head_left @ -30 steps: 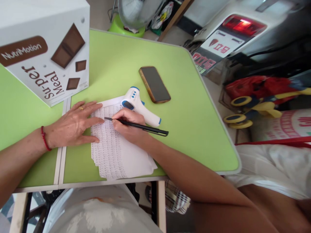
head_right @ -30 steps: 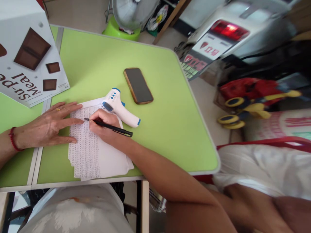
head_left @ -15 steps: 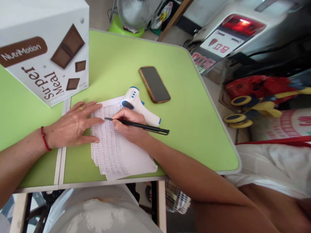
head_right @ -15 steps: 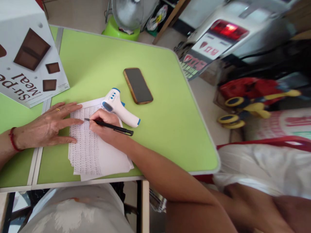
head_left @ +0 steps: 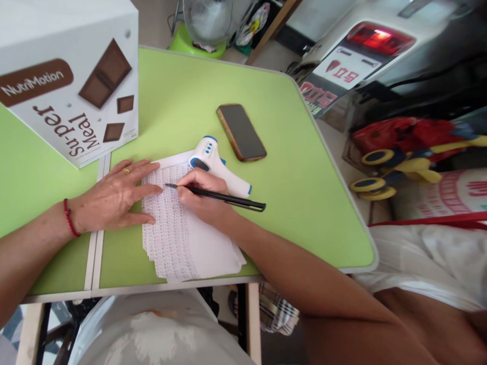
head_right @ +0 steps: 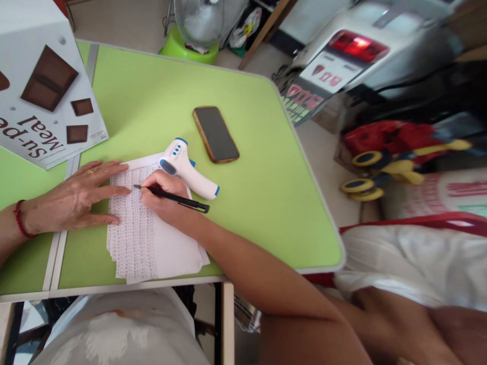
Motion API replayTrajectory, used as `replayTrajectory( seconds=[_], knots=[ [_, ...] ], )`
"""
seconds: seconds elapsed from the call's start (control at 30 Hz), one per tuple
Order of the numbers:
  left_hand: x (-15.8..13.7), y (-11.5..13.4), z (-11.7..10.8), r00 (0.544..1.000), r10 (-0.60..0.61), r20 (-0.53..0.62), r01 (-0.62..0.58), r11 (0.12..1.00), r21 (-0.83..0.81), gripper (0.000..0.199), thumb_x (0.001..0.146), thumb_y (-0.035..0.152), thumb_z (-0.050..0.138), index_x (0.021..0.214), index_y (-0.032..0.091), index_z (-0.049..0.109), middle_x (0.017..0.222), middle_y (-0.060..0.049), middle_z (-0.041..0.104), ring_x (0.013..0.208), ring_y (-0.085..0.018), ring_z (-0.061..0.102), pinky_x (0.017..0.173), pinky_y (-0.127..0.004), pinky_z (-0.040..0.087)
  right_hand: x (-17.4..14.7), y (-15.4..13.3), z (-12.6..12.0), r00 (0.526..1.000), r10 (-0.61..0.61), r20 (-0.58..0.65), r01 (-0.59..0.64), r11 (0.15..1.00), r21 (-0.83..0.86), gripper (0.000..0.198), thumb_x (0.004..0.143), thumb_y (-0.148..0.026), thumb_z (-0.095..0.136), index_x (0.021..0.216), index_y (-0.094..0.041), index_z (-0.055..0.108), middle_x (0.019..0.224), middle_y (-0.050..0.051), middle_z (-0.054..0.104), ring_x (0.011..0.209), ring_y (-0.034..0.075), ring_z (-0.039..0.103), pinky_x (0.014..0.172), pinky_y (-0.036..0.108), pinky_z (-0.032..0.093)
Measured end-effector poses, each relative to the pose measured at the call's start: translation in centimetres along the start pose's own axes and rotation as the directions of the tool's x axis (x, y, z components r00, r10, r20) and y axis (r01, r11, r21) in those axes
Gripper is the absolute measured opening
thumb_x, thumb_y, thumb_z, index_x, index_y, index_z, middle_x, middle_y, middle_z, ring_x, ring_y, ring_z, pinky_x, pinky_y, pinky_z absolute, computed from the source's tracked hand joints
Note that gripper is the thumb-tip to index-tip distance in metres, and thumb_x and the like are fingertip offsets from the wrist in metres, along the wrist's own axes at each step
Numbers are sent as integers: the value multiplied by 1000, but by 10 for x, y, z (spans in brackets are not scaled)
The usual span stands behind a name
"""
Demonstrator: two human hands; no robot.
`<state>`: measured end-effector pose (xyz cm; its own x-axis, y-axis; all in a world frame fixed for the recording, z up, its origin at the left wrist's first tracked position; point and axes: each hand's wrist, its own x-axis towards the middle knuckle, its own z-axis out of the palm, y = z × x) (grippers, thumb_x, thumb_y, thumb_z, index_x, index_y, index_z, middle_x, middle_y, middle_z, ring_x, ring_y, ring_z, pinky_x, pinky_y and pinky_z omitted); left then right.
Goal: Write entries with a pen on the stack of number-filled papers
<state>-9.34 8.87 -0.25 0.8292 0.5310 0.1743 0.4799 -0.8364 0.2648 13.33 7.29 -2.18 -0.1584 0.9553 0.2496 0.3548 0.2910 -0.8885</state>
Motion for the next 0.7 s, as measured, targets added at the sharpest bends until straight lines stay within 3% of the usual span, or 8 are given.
replayTrajectory(
  seconds=[0.37, 0.7],
  knots=[
    [0, 0, 0, 1000, 1, 2, -1, 1000, 2, 45, 89, 48, 61, 121, 18, 58, 149, -21, 39, 138, -37, 38, 112, -58, 32, -1, 2, 1, 998, -56, -14, 56, 998, -15, 7, 72, -18, 56, 65, -20, 55, 56, -5, 54, 51, 8, 46, 48, 23, 40],
    [0, 0, 0, 1000, 7, -2, -7, 1000, 14, 46, 90, 51, 59, 123, 18, 57, 149, -21, 39, 138, -37, 38, 112, -57, 32, 1, -2, -2, 1000, -8, -25, 8, 1000, -1, 6, 69, -17, 56, 65, -21, 55, 56, -4, 55, 50, 8, 46, 48, 23, 40]
  ],
)
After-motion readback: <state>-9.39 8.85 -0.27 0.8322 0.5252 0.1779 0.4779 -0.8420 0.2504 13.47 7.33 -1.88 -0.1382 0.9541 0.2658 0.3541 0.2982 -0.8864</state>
